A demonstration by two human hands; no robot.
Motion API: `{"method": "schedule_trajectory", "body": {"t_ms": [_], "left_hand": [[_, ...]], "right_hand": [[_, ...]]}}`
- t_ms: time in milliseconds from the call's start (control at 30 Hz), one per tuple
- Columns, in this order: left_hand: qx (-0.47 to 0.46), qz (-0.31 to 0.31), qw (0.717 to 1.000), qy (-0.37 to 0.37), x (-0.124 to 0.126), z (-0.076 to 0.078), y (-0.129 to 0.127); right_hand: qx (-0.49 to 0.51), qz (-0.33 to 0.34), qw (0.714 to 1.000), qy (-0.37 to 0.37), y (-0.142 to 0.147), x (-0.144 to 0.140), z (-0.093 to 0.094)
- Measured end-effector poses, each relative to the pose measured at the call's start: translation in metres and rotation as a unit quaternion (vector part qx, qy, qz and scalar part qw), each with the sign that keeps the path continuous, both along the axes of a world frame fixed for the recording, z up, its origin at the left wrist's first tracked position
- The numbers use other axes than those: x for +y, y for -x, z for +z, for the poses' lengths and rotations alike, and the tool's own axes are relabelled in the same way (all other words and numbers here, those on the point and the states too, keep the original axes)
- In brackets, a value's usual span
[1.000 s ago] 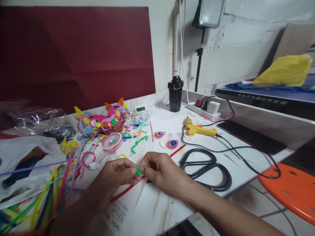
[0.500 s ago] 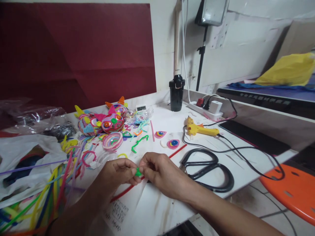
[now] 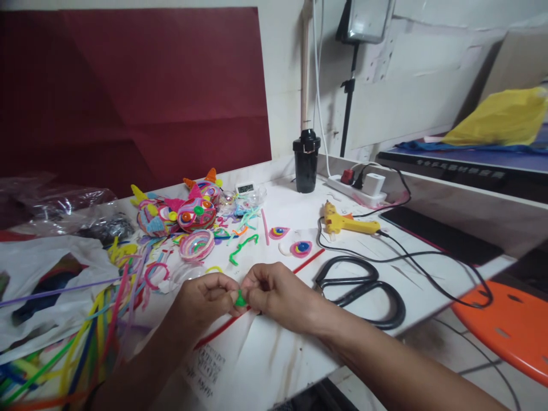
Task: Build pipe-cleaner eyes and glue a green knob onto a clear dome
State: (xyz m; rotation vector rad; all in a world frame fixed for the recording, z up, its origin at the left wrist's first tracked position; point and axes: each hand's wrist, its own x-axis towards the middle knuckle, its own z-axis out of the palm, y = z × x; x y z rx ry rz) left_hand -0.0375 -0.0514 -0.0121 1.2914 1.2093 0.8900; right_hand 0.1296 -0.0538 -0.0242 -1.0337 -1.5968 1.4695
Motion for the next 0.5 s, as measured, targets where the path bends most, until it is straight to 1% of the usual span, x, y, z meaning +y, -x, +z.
{"method": "schedule_trajectory", "body": {"t_ms": [200,367,500], "left_hand": [[0.031,-0.017,0.999,-0.032,0.001,-0.007,0.002],[0.064,-0.019,0.996,-0.058,0.002,-0.012,0.003],[0.065,-0.019,0.995,-0.066,0.002,-0.014,0.002]], "right_hand": [[0.009,0.001,1.000,0.029,0.001,0.003,0.004],[0.009,-0.009,0.999,0.039,0.002,0.002,0.005],[0.007,-0.018,0.999,0.040,0.002,0.002,0.006]]}}
